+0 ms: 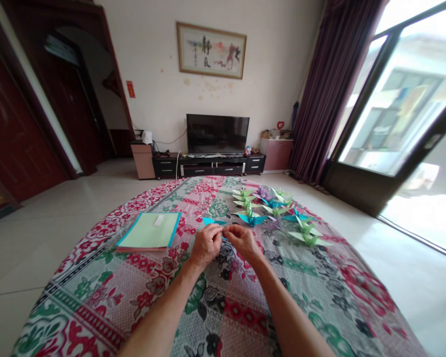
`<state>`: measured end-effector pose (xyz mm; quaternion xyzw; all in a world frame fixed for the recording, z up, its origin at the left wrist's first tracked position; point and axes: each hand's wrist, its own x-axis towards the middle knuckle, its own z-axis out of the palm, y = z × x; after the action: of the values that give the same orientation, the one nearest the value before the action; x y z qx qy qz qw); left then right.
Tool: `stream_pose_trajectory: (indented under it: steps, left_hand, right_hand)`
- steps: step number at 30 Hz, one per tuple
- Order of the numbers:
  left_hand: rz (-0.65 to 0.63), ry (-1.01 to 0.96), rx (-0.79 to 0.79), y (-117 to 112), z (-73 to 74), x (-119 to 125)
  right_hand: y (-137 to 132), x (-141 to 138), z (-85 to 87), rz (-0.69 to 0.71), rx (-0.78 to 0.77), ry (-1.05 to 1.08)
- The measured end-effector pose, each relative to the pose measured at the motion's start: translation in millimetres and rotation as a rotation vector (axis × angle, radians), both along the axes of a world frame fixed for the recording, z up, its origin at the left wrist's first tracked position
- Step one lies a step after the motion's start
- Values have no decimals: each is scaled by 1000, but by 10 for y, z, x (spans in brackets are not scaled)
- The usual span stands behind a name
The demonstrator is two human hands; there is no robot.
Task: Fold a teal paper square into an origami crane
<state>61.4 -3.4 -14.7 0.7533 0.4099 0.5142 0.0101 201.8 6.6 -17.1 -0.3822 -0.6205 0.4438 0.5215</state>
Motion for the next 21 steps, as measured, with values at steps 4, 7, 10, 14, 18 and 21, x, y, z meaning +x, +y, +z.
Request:
stream_pose_trajectory:
  steps: [4, 7, 10, 14, 18, 21]
  left_hand:
    - [5, 21, 16, 10, -18, -7]
    - [4, 36, 30, 26, -38, -16]
    - [2, 67, 44, 33, -45, -24]
    - [4, 131, 56, 22, -35, -26]
    - [10, 158, 67, 15, -39, -25]
    - [19, 167, 67, 18, -49, -26]
  right_hand:
    - [-13, -3, 15, -24, 7, -31]
    - [-38, 8, 54, -8, 24, -51]
    - [-53, 20, 79, 10, 37, -55]
    - [-38, 25, 52, -13, 45, -74]
    - [-17, 22, 14, -24, 42, -82]
    - [-16, 15, 12, -31, 41, -82]
